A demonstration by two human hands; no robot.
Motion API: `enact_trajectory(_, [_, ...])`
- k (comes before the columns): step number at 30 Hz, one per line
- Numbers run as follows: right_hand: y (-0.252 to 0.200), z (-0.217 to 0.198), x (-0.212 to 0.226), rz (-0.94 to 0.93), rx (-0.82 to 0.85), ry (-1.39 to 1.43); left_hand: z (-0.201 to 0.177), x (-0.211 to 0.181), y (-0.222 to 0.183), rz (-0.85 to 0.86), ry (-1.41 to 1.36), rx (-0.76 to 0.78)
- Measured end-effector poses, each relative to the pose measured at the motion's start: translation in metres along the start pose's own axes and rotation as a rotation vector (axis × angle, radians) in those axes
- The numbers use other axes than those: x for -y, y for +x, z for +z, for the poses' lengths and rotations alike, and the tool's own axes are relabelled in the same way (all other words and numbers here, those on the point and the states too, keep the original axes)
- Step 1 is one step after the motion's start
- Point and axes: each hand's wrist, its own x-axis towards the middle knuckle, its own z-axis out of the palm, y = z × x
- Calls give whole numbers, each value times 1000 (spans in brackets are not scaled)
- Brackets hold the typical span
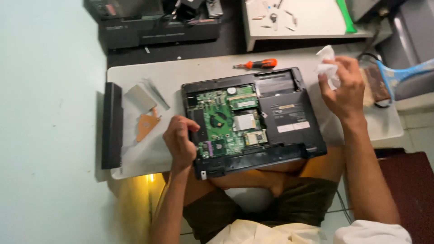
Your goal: Disassembling internal laptop components using a screwdriver and cleaning with a brush.
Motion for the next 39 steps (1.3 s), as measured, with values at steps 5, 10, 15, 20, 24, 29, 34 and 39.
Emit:
enact_trajectory(5, [-13, 43, -19, -70, -2, -41, -2, -7, 6, 23, 37, -15])
enact_trajectory(10, [-22, 53, -32, 2, 54, -20, -2, -5, 10, -4, -29, -38])
enact_trajectory(15, [-24, 44, -29, -11, 56, -31, 3, 1, 3, -17, 15, -81])
enact_trajectory(20, [-23, 45, -30, 3, 38, 39, 3, 11, 4, -16, 61, -134])
enact_trajectory(24, [-32, 47, -29, 108, 53, 119, 2, 10, -2, -42, 108, -205])
enact_trajectory(29, [-34, 43, -24, 171, 48, 219, 2, 22, 0, -64, 73, -222])
enact_trajectory(34, [-36, 45, -22, 167, 47, 215, 0, 20, 1, -67, 67, -195])
enact_trajectory(39, [-35, 43, -20, 175, 45, 234, 2, 16, 0, -46, 77, -172])
